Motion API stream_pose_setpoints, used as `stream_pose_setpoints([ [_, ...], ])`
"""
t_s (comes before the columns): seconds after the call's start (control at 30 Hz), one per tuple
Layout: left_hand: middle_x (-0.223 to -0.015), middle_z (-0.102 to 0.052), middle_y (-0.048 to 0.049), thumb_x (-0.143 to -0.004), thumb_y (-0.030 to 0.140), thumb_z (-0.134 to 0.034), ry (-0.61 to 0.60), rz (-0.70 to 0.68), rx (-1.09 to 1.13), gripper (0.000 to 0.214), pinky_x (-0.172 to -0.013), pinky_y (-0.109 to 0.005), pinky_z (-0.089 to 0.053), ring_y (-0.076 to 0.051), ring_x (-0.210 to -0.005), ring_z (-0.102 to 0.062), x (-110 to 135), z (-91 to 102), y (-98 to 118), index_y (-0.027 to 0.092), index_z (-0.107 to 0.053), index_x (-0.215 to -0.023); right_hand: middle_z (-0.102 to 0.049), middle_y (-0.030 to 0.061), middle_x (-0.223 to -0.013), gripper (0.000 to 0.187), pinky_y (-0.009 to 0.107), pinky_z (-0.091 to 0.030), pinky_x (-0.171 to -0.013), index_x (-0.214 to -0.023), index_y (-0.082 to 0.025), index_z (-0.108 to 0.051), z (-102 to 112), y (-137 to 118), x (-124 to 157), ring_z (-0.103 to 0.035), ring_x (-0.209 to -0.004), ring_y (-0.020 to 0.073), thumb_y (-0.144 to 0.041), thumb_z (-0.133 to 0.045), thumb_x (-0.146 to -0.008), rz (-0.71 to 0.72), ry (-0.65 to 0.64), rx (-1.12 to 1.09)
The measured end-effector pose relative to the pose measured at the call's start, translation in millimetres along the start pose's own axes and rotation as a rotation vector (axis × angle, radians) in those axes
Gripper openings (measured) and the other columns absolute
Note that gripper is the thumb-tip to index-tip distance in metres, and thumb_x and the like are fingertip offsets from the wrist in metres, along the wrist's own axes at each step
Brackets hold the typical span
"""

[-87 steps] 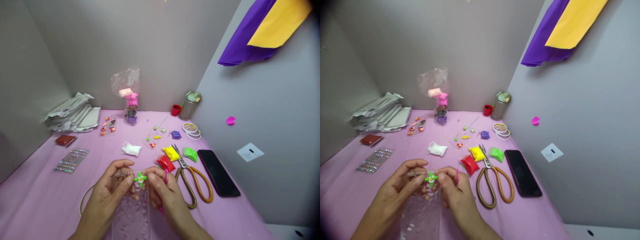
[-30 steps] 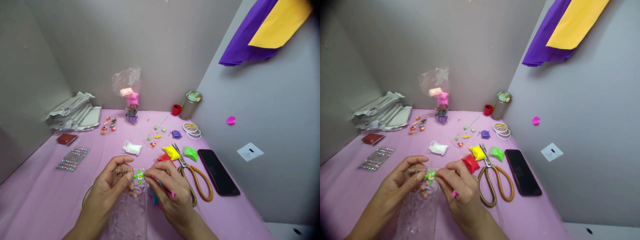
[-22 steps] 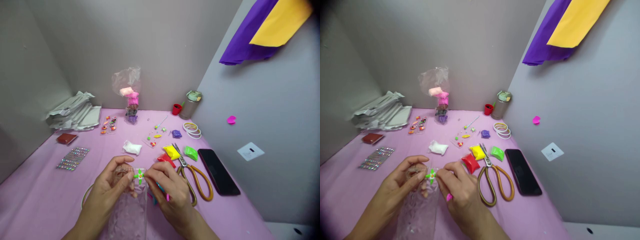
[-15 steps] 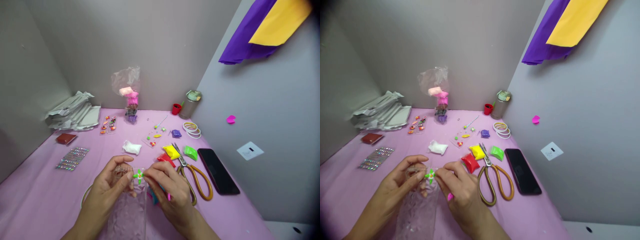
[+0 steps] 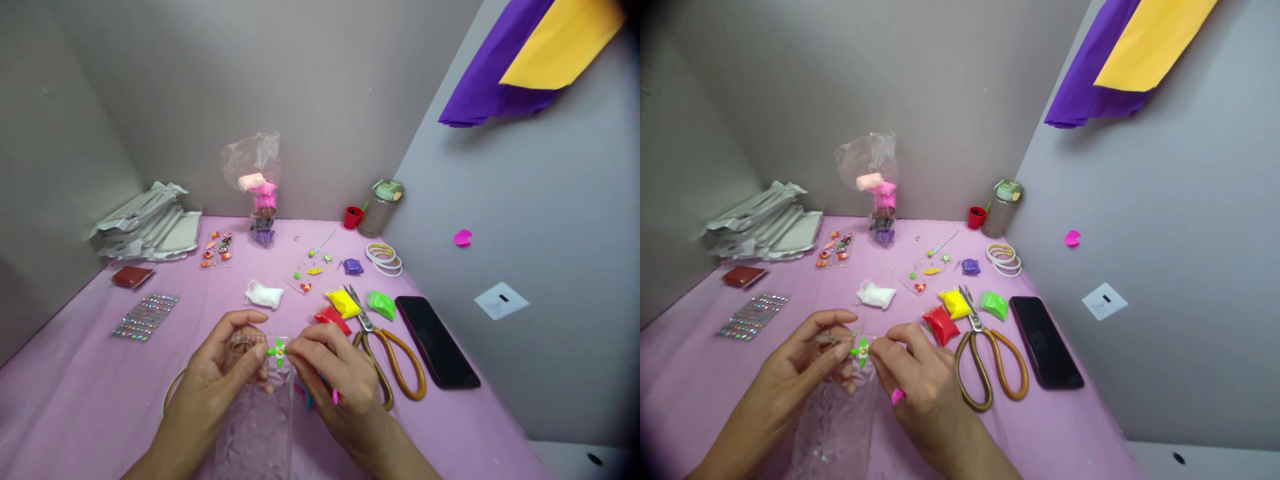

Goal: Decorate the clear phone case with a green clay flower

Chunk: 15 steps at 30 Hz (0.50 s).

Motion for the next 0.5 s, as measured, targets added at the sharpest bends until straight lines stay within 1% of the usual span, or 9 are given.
stream_pose_setpoints([
  [0.13, -0.082, -0.063, 0.0054, -0.092, 0.047, -0.064, 0.004, 0.001, -0.023, 0.034, -0.066, -0.024, -0.055, -0.013, -0.064, -0.066, -0.8, -0.6, 0.5, 0.028, -0.054, -0.118, -0.066, 0.0079, -0.091, 0.018, 0.023, -0.053, -0.07, -0.104, -0.016, -0.069, -0.6, 0.3, 0.5, -0.067, -0.08, 0.0147, -0.005, -0.058, -0.095, 0.0, -0.011, -0.005],
  [0.37, -0.081, -0.064, 0.0048, -0.09, 0.047, -0.066, 0.019, 0.02, -0.009, 0.036, -0.066, -0.026, -0.056, -0.015, -0.066, -0.066, -3.0, 0.2, -2.3, 0.028, -0.055, -0.119, -0.066, 0.0083, -0.092, 0.016, 0.024, -0.053, -0.074, -0.104, -0.015, -0.068, 1.1, 0.6, -2.7, -0.066, -0.083, 0.0151, -0.006, -0.058, -0.096, -0.015, 0.026, -0.089],
  [0.43, -0.08, -0.065, 0.0045, -0.089, 0.046, -0.067, 0.023, 0.016, 0.003, 0.037, -0.066, -0.027, -0.056, -0.016, -0.066, -0.066, -3.1, 1.1, -3.5, 0.028, -0.056, -0.119, -0.066, 0.0073, -0.093, 0.014, 0.024, -0.052, -0.076, -0.102, -0.016, -0.067, 0.8, 2.2, -2.9, -0.065, -0.085, 0.015, -0.007, -0.059, -0.096, -0.048, 0.028, -0.135],
  [0.5, -0.077, -0.066, 0.0047, -0.089, 0.044, -0.067, 0.021, 0.017, 0.003, 0.036, -0.066, -0.027, -0.055, -0.016, -0.065, -0.066, -2.7, 1.4, -4.1, 0.028, -0.057, -0.119, -0.066, 0.005, -0.092, 0.009, 0.024, -0.051, -0.073, -0.1, -0.018, -0.066, -0.1, 7.4, -2.2, -0.063, -0.082, 0.0143, -0.012, -0.062, -0.094, -0.161, 0.026, -0.205],
])
Point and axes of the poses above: each hand's wrist, its own x-axis away from the middle knuckle, its own z-axis out of the back of the hand, y = z × x, the point moved 5 cm from there along -x, towards the middle knuckle
